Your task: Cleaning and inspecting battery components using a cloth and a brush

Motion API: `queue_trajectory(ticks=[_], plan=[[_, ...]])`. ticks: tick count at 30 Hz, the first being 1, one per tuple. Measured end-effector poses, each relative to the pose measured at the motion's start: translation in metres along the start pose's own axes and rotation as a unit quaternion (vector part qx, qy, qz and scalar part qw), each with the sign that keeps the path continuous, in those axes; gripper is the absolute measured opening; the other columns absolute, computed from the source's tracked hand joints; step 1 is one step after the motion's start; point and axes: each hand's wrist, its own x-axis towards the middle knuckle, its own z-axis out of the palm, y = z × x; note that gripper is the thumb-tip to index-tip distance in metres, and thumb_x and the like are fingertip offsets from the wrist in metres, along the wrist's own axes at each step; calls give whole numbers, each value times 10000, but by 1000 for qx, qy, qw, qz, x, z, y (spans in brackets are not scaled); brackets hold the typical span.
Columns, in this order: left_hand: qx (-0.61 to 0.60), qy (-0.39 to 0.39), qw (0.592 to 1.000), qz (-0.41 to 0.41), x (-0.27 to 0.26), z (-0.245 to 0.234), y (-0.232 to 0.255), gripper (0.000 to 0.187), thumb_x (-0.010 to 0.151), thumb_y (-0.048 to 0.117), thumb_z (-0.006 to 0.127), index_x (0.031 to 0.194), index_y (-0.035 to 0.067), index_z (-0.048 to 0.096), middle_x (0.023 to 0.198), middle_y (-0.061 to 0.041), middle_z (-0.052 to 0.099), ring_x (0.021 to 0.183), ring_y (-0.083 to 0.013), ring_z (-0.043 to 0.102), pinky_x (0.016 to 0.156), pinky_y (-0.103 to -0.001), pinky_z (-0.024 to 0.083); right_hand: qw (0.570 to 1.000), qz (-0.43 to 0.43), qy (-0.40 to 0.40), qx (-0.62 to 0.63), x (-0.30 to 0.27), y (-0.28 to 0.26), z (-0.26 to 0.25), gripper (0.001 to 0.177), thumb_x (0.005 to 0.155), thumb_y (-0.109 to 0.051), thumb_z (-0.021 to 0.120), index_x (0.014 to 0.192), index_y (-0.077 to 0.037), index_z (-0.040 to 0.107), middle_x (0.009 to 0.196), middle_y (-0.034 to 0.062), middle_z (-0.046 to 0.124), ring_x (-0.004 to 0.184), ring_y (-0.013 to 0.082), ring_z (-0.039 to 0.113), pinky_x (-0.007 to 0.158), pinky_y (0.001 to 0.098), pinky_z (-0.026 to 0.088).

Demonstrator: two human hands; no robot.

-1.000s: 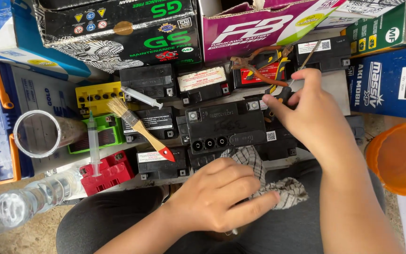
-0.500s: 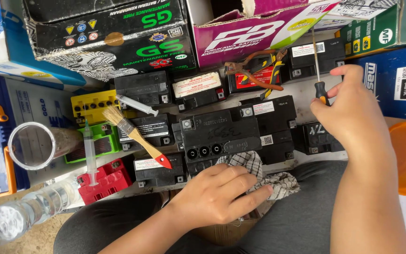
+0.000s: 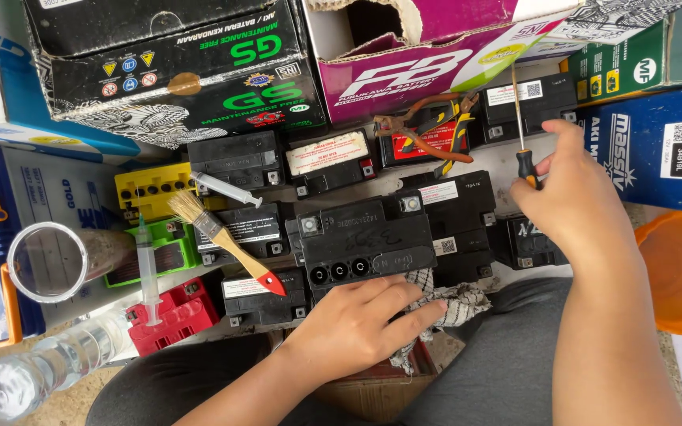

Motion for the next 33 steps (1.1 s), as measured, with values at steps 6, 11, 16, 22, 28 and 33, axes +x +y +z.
queue_trajectory(ticks=[6, 11, 16, 22, 28, 33], plan=[[-4, -14, 1000, -26, -2, 3, -2, 366, 1000, -68, 638, 1325, 101, 647, 1172, -133, 663, 979, -276, 689, 760, -349, 586, 998, -11, 53, -13, -5, 31, -4, 776, 856, -202, 639, 1588, -122, 394, 1118, 148, 656, 1028, 412, 619, 906, 507, 437], [-7, -20, 999, -28, -5, 6, -2, 373, 1005, -58, 634, 1339, 107, 646, 1187, -140, 663, 1001, -290, 703, 780, -354, 596, 996, 58, -19, -64, -8, 28, -6, 895, 841, -239, 677, 1645, -178, 286, 1168, 94, 689, 1048, 411, 649, 899, 513, 468], [-8, -22, 998, -56, -7, 10, -2, 423, 966, -46, 656, 1345, 142, 647, 1214, -131, 663, 991, -289, 712, 704, -369, 596, 997, 54, -18, -44, -12, 20, -7, 1081, 826, -338, 788, 1698, -194, 166, 1228, 121, 653, 1157, 400, 605, 978, 500, 414], [-14, -30, 996, -87, -4, 13, 0, 395, 977, 81, 654, 1357, 185, 630, 1280, -119, 688, 940, -268, 749, 677, -387, 606, 974, -174, 133, 54, -28, 12, -6, 706, 944, -207, 715, 1565, -10, 444, 1286, 202, 587, 1149, 307, 572, 904, 468, 480], [-43, -125, 981, -139, -6, 17, -2, 517, 939, 130, 678, 1430, 230, 552, 1330, -98, 659, 885, -306, 740, 507, -482, 583, 951, -231, 204, 21, 7, 43, -5, 556, 1018, -206, 767, 1491, 31, 596, 1238, 265, 579, 1080, 366, 598, 936, 487, 447], [-46, -147, 977, -145, -4, 17, -2, 566, 922, 153, 681, 1460, 226, 521, 1291, -88, 632, 944, -321, 725, 500, -498, 574, 954, -240, 172, 53, -8, 18, 1, 348, 1037, -162, 734, 1334, 3, 657, 1237, 188, 620, 968, 298, 626, 848, 422, 504]])
